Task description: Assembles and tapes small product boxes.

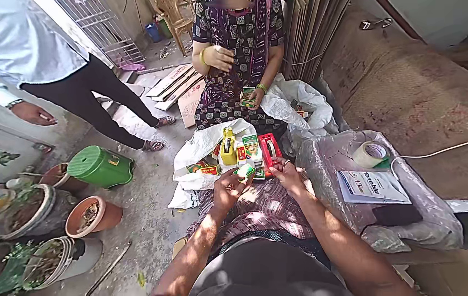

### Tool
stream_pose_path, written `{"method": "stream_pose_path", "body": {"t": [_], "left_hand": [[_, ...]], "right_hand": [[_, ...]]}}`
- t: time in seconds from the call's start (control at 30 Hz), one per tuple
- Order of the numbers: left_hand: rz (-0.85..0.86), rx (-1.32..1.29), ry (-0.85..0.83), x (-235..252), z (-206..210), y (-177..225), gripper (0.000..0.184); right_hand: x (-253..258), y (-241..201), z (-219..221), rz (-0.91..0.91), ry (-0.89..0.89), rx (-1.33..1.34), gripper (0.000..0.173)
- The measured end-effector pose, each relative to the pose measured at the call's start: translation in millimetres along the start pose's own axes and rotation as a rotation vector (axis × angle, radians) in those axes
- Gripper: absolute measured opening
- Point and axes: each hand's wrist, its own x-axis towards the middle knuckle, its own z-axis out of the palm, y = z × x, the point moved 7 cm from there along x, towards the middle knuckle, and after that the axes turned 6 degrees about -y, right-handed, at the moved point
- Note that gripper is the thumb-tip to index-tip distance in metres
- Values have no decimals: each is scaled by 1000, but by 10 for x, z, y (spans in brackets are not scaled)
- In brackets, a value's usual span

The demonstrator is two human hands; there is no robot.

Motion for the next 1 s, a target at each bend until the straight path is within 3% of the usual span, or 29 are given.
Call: {"method": "stream_pose_path", "body": {"t": [0.1,0.33,0.57,0.7,0.8,0.9,1.0], "left_hand": [[47,61,-50,-6,107,27,11],[123,190,-133,-72,290,138,18],[135,237,-141,-107,293,223,16],[153,244,-161,-141,307,249,20],[77,56,-90,-145,278,261,17],[25,-216,90,-113,219,320,14],[117,-325,105,-36,94,357,18]], "right_hand": [[-264,-108,348,65,-103,424,50],[-329,14,566,71,-192,533,52],[-333,31,576,105,-131,431,52],[-342,141,590,221,-106,385,50],[-337,158,613,225,-137,415,45],[-354,29,583,126,-63,122,46],[-381,36,589,-7,-20,-54,46]]}}
